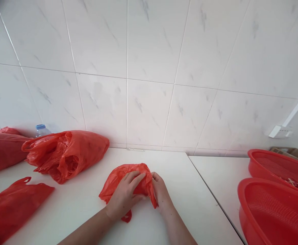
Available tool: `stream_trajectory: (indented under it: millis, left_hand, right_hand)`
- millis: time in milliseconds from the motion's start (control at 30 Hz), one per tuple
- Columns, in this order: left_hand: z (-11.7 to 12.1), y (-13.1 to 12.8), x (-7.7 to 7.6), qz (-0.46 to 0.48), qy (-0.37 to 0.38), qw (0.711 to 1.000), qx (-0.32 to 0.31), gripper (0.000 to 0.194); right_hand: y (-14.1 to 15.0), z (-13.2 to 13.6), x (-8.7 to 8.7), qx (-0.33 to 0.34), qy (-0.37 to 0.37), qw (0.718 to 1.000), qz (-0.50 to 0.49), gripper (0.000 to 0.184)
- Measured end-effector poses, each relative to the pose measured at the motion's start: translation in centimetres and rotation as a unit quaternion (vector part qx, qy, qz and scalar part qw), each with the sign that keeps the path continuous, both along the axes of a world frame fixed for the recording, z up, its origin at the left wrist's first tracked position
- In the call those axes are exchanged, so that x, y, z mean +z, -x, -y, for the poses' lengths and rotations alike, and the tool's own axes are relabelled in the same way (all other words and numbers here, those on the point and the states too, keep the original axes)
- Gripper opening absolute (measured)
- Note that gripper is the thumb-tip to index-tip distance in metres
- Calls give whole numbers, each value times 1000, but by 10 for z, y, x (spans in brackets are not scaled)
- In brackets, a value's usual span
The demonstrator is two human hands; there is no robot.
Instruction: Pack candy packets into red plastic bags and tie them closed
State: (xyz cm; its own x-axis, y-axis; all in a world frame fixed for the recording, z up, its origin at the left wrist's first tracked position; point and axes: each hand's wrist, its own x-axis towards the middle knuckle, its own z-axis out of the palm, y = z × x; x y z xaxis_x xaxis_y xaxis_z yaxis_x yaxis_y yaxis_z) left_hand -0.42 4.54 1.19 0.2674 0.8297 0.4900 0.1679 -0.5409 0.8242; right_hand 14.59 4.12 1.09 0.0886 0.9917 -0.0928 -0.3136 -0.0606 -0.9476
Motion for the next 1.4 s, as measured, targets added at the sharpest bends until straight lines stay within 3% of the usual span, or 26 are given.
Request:
stream_trajectory:
  millis: [67, 233, 333, 433, 533, 600, 700, 767, 867, 967, 1067, 1200, 1267, 1333, 1400]
  left_hand:
    - [-4, 5, 1, 55, 55, 997, -2, 6]
    - [-15, 18, -3, 167, 160, 970, 69, 27]
    - [-17, 19, -6, 227, 215, 947, 79, 30]
    - [-19, 17, -8, 276, 245, 926, 82, 25]
    - [-24, 18, -9, 323, 264, 904, 92, 21]
    - [-27, 19, -8, 350, 274, 890, 99, 21]
    - [-25, 16, -1, 377, 288, 877, 75, 22]
    - [-18, 11, 7, 383, 297, 874, 32, 23]
    - [-10, 5, 19, 386, 307, 870, -18, 22]
    - [-16, 10, 23, 402, 304, 864, -3, 19]
    - [-38, 30, 20, 425, 283, 857, 71, 17]
    - [-63, 61, 19, 422, 226, 858, 188, 9]
    - [-61, 67, 25, 403, 177, 864, 243, 8]
    - [-48, 62, 33, 379, 117, 874, 280, 17]
    - [-27, 48, 40, 307, 52, 917, 250, 20]
  right_hand:
    - [-3, 1, 1, 50, 13, 998, -24, 24]
    - [-30, -11, -2, -5, -13, 996, -89, 35]
    - [-40, -16, -5, -53, -4, 995, -88, 34]
    - [-37, -13, 1, -135, -13, 991, 18, 34]
    - [-21, 1, 19, -249, -59, 950, 180, 35]
    - [-6, 14, 34, -280, -103, 925, 235, 35]
    - [19, 30, 50, -212, -153, 927, 270, 32]
    - [31, 33, 49, -130, -150, 937, 286, 28]
    - [37, 25, 30, -36, -87, 947, 307, 21]
    - [30, 14, 3, -6, -64, 937, 343, 16]
    - [19, 5, -15, -36, -100, 903, 416, 12]
    - [5, -6, -18, -57, -99, 798, 592, 56]
    - [0, -10, -15, -61, -97, 742, 661, 65]
    - [-3, -12, -11, -61, -109, 705, 698, 65]
    - [-3, -12, -10, -42, -128, 688, 713, 58]
